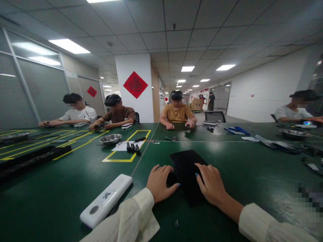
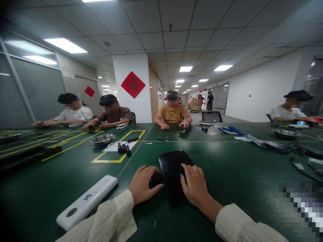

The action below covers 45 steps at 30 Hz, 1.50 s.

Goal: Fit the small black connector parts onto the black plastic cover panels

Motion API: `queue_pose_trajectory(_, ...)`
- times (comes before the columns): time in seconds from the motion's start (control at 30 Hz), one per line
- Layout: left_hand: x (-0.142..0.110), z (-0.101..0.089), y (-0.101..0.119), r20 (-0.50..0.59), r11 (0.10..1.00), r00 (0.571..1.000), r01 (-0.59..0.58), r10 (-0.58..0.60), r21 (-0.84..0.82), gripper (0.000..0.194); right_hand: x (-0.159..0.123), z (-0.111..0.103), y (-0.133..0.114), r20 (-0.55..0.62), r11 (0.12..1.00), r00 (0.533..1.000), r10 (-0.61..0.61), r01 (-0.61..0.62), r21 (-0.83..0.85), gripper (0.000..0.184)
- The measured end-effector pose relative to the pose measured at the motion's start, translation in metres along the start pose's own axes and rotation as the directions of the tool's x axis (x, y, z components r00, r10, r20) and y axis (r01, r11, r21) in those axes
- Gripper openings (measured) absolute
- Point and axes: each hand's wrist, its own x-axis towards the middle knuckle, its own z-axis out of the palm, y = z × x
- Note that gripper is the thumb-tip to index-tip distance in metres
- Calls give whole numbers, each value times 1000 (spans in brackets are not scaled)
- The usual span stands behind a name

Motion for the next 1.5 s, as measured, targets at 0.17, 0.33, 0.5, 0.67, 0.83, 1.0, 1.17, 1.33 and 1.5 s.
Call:
queue_pose_trajectory(0.17, 0, 2, 0, 9, 996, 996, 84, -84, -3, 52, -1, 4, 1, -17, 998, 998, 58, -58, -25, 33)
queue_pose_trajectory(0.33, -1, 4, 2, 41, 982, 982, 186, -186, -7, 63, -3, 5, 3, 32, 996, 995, 94, -94, 4, 29)
queue_pose_trajectory(0.5, -1, 4, 1, 70, 976, 974, 218, -216, -22, 64, -4, 3, 4, 53, 994, 994, 97, -99, 37, 26)
queue_pose_trajectory(0.67, 0, 6, 3, 69, 963, 961, 267, -269, 32, 49, -4, -2, -2, 86, 991, 989, 119, -124, 59, 27)
queue_pose_trajectory(0.83, 1, 9, 1, 17, 940, 941, 338, -339, 48, 41, -6, -6, -10, 137, 981, 985, 103, -123, 147, 36)
queue_pose_trajectory(1.0, 1, 11, -3, 8, 938, 938, 345, -345, 33, 44, -6, -6, -9, 141, 974, 987, 75, -103, 200, 42)
queue_pose_trajectory(1.17, -1, 7, -4, 2, 964, 965, 261, -262, 49, 59, -5, -6, -7, 151, 975, 984, 93, -120, 186, 42)
queue_pose_trajectory(1.33, -2, 1, -2, 33, 940, 943, 327, -332, 100, 76, -6, -3, -3, 100, 978, 991, 86, -103, 179, 38)
queue_pose_trajectory(1.5, -2, 1, -1, 48, 915, 921, 377, -387, 140, 76, -5, -3, -2, 127, 974, 987, 97, -121, 191, 36)
